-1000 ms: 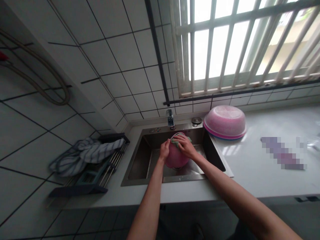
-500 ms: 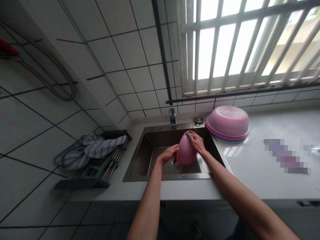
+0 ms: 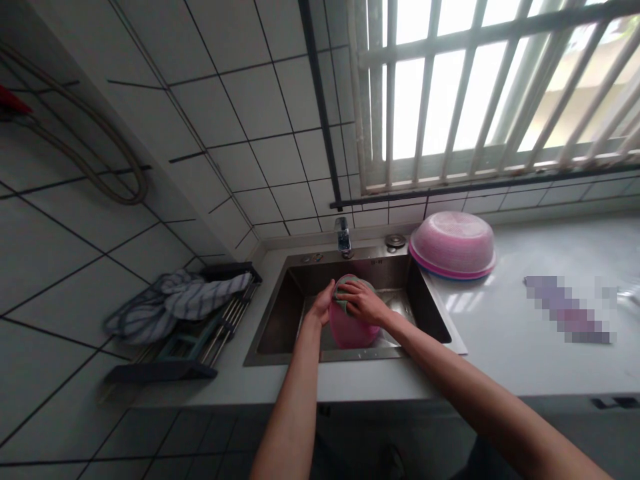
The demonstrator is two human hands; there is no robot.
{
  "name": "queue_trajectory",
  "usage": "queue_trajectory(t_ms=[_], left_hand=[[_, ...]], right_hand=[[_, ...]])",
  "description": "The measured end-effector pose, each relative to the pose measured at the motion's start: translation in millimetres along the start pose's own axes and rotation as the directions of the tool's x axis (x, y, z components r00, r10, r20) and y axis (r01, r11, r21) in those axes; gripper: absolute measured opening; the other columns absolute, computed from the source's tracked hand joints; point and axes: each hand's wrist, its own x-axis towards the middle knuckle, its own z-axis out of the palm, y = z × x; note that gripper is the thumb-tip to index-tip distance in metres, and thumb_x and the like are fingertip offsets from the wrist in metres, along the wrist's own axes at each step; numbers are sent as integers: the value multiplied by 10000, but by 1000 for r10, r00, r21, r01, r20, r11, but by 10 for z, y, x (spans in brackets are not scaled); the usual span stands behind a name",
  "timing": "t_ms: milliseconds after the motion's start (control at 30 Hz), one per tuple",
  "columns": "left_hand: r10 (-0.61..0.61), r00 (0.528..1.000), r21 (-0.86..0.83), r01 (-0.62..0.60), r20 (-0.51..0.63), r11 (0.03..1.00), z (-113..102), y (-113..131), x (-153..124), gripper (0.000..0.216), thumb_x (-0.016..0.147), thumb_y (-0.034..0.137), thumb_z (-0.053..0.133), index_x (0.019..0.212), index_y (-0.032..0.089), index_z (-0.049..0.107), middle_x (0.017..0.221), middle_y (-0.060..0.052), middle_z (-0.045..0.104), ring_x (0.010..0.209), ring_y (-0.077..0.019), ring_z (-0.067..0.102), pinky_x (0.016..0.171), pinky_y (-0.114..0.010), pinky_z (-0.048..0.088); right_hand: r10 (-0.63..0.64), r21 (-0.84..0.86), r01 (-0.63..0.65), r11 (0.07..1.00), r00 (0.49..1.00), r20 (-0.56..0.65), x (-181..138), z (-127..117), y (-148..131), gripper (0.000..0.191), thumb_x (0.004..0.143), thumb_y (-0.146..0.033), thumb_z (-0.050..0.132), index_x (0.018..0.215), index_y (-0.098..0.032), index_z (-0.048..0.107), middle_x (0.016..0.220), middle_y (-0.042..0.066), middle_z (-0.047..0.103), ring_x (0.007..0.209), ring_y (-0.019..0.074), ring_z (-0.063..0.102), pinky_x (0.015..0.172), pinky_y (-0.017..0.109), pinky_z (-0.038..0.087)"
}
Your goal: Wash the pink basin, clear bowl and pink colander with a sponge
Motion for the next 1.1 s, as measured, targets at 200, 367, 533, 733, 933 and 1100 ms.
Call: queue_trajectory(t_ms=[200,367,533,733,933,1100], left_hand=[[164,977,88,-153,-135,984,24,-26,-55,343,885,462,784,871,120,769,812,-71,782,702,-180,698,748,-308,552],[227,962,85,-216,-152,973,27,1,-12,327,838,451,816,846,127,771,774,-46,766,664,-154,665,704,-284,520],[275,931,68,-267,-238,961,-48,40,35,309,791,411,850,920,137,789,874,-51,791,818,-178,715,788,-272,523],[261,963,128,-251,-68,960,-29,24,-12,358,802,491,819,867,141,783,810,-45,775,761,-190,695,797,-319,534],[379,924,153,-369,-43,917,-12,21,-17,447,771,566,821,929,148,790,899,-51,792,823,-184,691,819,-303,529],[421,900,180,-397,-115,900,9,1,12,478,764,594,817,922,143,795,905,-56,792,864,-205,699,833,-313,521]], right_hand=[[387,276,-324,905,895,-219,-38,-116,439,427,1019,-255,441,1320,-229,743,1404,96,690,1328,238,623,1179,447,459],[240,87,-225,971,937,-253,7,-144,132,402,991,-225,521,1320,-273,747,1436,76,664,1380,274,554,1229,518,375],[-103,-89,104,991,995,17,70,-123,-290,456,924,-200,674,1340,-381,720,1519,17,603,1486,298,438,1288,608,199],[336,260,-265,928,899,-281,31,-231,268,400,959,-253,511,1267,-256,766,1396,81,697,1358,265,583,1199,480,407],[828,503,-668,548,519,-213,-62,-275,626,496,979,-417,383,1124,-188,799,1061,86,805,1102,289,716,1008,417,546],[528,390,-378,840,737,-422,19,-248,386,452,1003,-330,415,1286,-254,759,1395,58,700,1333,231,619,1188,404,428]])
